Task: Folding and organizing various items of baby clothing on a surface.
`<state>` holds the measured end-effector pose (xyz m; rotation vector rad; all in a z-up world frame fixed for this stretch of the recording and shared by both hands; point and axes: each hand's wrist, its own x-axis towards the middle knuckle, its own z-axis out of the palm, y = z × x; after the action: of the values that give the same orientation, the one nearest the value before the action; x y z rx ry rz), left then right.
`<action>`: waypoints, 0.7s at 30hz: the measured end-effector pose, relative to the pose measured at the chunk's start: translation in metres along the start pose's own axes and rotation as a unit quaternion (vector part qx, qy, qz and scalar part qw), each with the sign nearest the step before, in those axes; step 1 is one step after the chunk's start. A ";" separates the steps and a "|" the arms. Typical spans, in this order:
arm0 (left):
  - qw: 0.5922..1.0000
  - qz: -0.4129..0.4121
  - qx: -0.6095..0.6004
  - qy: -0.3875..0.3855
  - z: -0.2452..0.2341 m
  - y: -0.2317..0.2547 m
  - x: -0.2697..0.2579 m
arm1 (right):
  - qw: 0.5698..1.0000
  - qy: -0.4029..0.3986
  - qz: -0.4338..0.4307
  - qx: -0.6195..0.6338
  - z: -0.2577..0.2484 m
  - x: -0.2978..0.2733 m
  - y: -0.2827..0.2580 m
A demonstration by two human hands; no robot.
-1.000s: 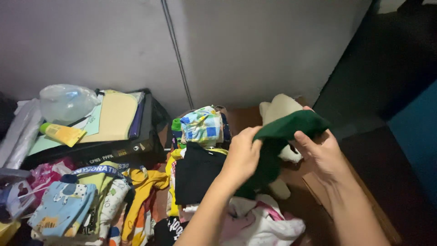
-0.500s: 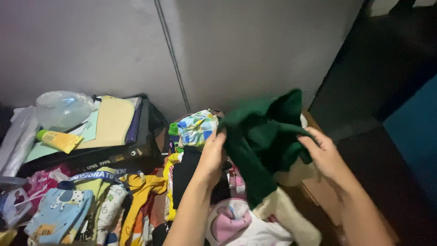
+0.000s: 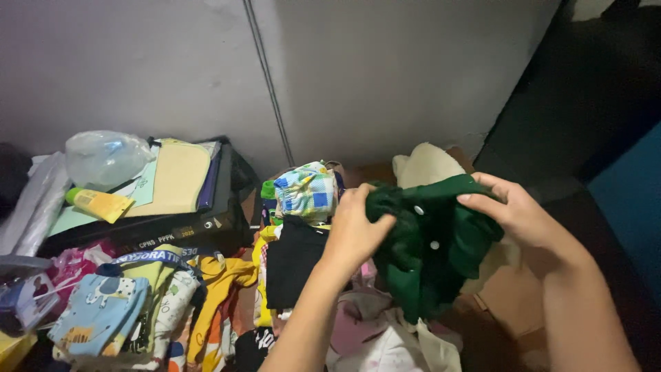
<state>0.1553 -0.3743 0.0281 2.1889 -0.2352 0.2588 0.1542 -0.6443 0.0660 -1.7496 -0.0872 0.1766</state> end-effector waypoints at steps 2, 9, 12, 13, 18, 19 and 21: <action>0.999 0.014 0.004 0.042 0.012 -0.042 0.010 | 0.998 0.016 0.017 -0.054 -0.010 0.000 0.000; 0.881 -0.194 -0.427 0.060 -0.034 -0.077 0.028 | 0.962 0.173 0.070 -0.199 -0.060 -0.010 0.017; 0.865 -0.219 -0.445 0.073 -0.039 -0.092 0.032 | 0.971 0.138 0.009 -0.195 -0.071 -0.002 0.032; 0.865 -0.218 -0.445 0.074 -0.035 -0.098 0.031 | 0.971 0.138 0.008 -0.195 -0.066 -0.002 0.028; 0.814 -0.258 -0.519 -0.009 -0.050 -0.059 0.008 | 0.938 0.167 0.169 -0.252 -0.050 -0.004 0.012; 0.815 -0.259 -0.519 -0.008 -0.057 -0.048 -0.001 | 0.939 0.166 0.169 -0.251 -0.050 -0.004 0.010; 0.793 -0.307 -0.502 -0.156 -0.068 -0.026 -0.019 | 0.963 0.139 0.145 -0.178 -0.052 -0.004 0.008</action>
<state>0.1367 -0.3029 0.0420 1.1139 0.1587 -0.5114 0.1581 -0.6966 0.0681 -2.1248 0.3655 0.1300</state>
